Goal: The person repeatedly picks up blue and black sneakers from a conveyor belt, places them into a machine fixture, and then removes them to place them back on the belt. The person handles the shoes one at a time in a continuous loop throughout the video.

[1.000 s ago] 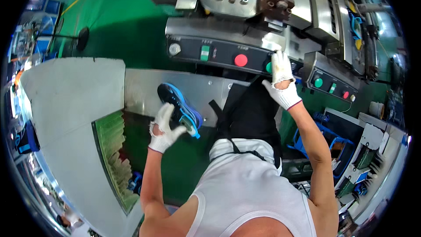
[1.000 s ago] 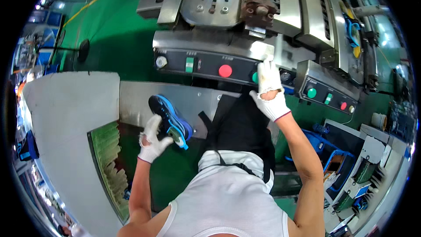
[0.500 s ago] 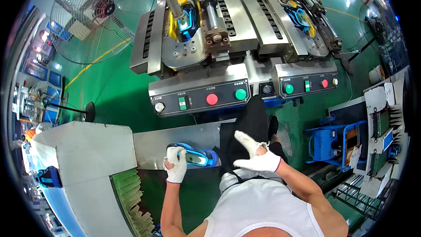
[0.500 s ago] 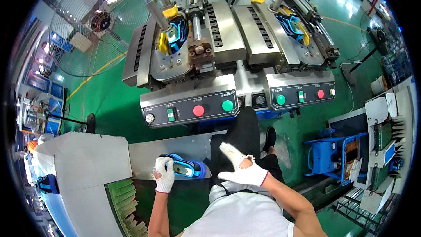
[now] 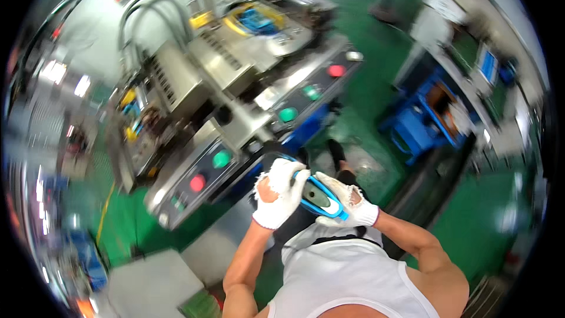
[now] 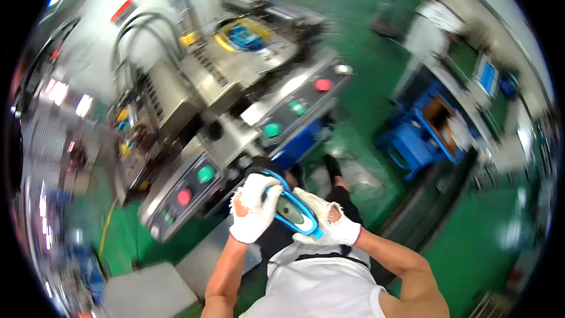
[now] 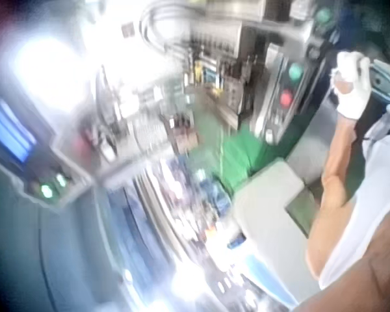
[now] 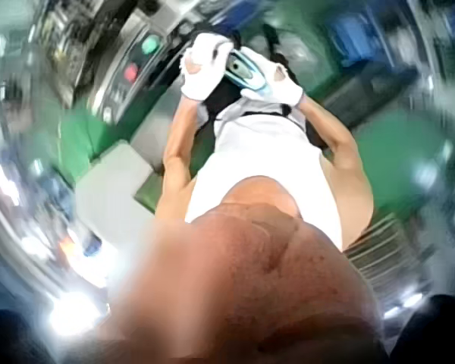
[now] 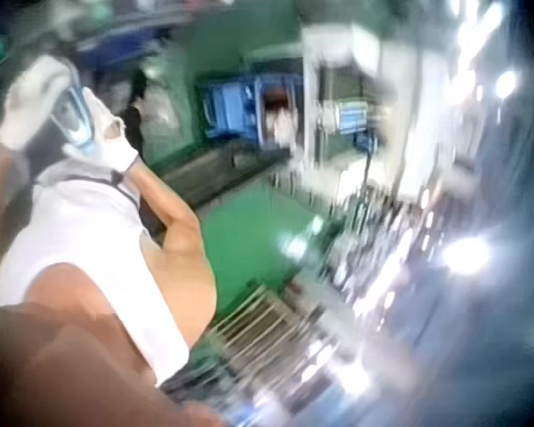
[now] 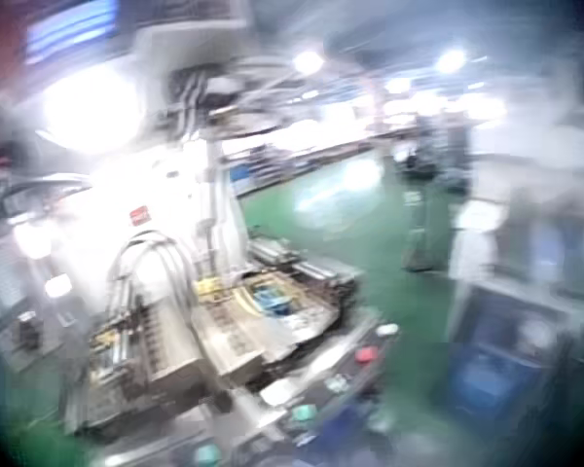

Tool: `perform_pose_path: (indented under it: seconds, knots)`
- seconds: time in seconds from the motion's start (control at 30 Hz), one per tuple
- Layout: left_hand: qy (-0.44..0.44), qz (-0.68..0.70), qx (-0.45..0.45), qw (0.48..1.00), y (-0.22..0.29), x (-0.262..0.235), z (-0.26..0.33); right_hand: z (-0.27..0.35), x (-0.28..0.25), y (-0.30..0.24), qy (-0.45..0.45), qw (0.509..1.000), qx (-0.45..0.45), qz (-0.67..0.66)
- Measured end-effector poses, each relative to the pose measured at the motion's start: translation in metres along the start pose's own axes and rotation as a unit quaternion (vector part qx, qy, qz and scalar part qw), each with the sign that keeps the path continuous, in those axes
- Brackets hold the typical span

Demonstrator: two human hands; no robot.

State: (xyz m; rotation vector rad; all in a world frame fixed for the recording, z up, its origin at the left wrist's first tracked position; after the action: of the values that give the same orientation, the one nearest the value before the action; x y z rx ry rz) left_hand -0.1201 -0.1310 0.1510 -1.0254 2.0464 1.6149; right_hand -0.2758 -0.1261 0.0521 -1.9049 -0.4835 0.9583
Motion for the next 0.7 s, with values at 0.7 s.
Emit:
perform_pose_path:
  seconds: [0.7]
  knots:
    - [-0.349, 0.014, -0.062, 0.935, -0.043, 0.171, 0.033, 0.147, -0.645, 0.217, 0.596, 0.61, 0.371, 0.367]
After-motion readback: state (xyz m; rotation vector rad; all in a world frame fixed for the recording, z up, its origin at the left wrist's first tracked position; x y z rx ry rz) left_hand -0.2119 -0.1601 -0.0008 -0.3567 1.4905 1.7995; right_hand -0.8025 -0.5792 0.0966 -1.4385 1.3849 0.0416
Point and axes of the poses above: each hand's wrist, its own z-axis away from the middle knuckle, its own x-axis out of the palm, y = z × x, the point moved 10 cm from there along -z, towards the middle knuckle, and after that the axes turned 8 degrees about -x, right-handed, at the moved point
